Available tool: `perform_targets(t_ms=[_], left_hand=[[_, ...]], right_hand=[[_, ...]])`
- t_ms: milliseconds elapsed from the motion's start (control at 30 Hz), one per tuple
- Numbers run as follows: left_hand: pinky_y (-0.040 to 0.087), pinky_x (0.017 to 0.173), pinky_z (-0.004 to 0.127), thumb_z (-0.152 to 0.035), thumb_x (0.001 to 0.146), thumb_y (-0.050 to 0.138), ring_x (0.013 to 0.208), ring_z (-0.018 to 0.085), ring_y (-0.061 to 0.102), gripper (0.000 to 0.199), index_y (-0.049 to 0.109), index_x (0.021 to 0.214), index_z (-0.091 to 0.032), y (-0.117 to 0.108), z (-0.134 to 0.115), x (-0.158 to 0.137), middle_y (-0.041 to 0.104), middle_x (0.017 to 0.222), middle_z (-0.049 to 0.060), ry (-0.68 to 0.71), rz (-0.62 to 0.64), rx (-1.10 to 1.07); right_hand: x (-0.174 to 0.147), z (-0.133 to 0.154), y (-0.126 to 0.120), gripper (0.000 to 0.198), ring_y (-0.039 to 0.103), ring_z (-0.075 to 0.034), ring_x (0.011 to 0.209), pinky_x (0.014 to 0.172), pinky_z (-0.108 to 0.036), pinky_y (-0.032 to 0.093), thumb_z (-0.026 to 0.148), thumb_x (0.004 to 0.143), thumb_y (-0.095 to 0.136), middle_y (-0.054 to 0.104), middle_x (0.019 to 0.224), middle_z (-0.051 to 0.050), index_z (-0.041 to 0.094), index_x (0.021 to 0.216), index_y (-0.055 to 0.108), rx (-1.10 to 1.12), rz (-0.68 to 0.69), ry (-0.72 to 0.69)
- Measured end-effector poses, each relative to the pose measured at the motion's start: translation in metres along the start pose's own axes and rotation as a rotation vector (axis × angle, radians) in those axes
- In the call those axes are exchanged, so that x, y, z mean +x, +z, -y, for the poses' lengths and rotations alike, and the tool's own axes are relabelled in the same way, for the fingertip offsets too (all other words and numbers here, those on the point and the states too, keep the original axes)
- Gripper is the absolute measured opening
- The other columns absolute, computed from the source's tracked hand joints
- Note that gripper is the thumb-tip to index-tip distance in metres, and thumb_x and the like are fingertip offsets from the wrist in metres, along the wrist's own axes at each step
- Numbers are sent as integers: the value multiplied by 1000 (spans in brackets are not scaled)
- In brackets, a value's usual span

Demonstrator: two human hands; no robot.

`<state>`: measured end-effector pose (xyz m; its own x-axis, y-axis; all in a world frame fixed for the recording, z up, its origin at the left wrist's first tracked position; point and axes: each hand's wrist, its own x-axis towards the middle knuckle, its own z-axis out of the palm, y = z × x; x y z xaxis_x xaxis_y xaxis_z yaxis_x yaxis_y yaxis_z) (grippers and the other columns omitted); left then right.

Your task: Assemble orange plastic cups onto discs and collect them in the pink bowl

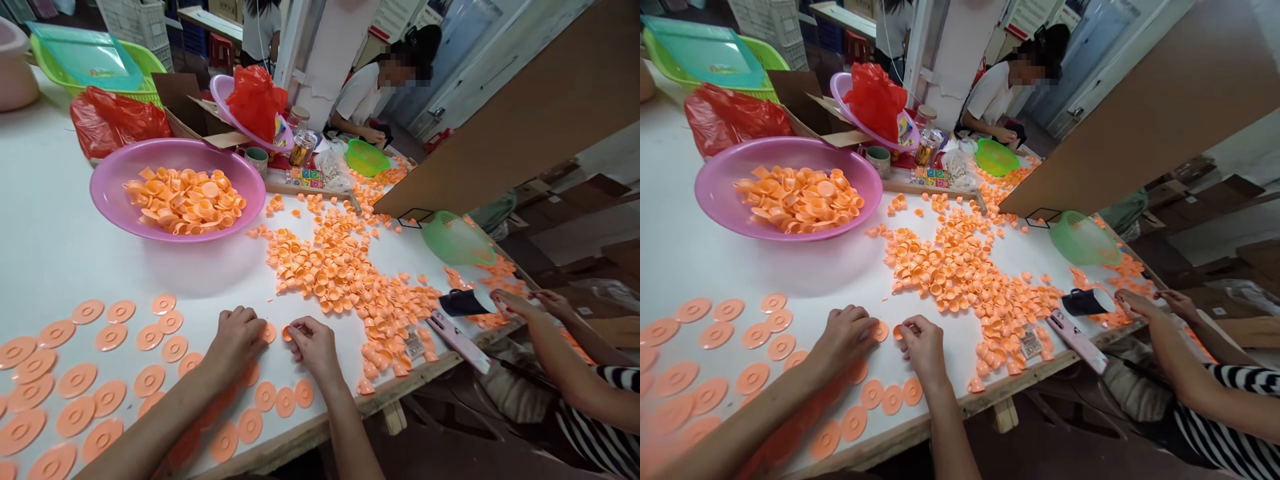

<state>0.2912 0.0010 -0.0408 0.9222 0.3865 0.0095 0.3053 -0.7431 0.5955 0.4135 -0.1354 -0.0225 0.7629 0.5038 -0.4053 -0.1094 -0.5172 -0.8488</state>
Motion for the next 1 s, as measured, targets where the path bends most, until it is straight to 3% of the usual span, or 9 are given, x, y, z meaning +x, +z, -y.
perform_targets(t_ms=[133,333,533,633,767,867,1000], left_hand=[[28,77,36,-19,82,62,88,19,51,9,69,86,-23,0,5,-1,62,88,2,-12,20,-56],[32,79,36,-24,81,61,88,20,54,9,70,82,-23,-10,3,4,65,85,3,-47,91,-145],[37,64,26,-22,73,56,70,16,58,12,68,75,-20,-21,-3,21,68,73,1,-320,189,-444],[33,57,24,-20,71,53,62,14,54,10,59,63,-19,-13,-10,23,62,63,-1,-428,178,-387],[30,57,23,-24,77,51,60,13,49,13,54,65,-19,-5,-13,15,59,62,-3,-419,108,-378],[31,58,23,-24,78,51,61,12,51,14,53,66,-19,-5,-14,10,60,64,-2,-421,97,-390],[31,58,24,-24,80,50,61,13,52,14,55,68,-18,-5,-16,9,62,65,-1,-421,54,-361]], right_hand=[[-7,3,19,16,47,-10,36,30,-17,33,32,75,59,52,46,5,16,73,64,-26,33,26],[-2,10,38,15,44,-8,34,35,-18,31,18,73,52,48,43,6,19,58,54,-219,1,-150],[1,13,35,18,45,-10,33,37,-20,30,18,75,50,49,43,6,20,58,52,-294,31,-148],[-1,13,37,19,47,-11,35,39,-22,31,18,77,49,50,44,5,21,58,51,-347,35,-163],[-6,16,40,23,53,-14,49,49,-25,33,15,83,47,59,55,-1,20,61,52,-586,-72,-334],[-6,22,40,23,57,-16,56,53,-26,32,11,82,49,65,62,-5,20,62,54,-749,-53,-358],[-3,25,38,21,59,-16,59,55,-24,35,8,80,51,66,64,-5,19,62,55,-721,-37,-352]])
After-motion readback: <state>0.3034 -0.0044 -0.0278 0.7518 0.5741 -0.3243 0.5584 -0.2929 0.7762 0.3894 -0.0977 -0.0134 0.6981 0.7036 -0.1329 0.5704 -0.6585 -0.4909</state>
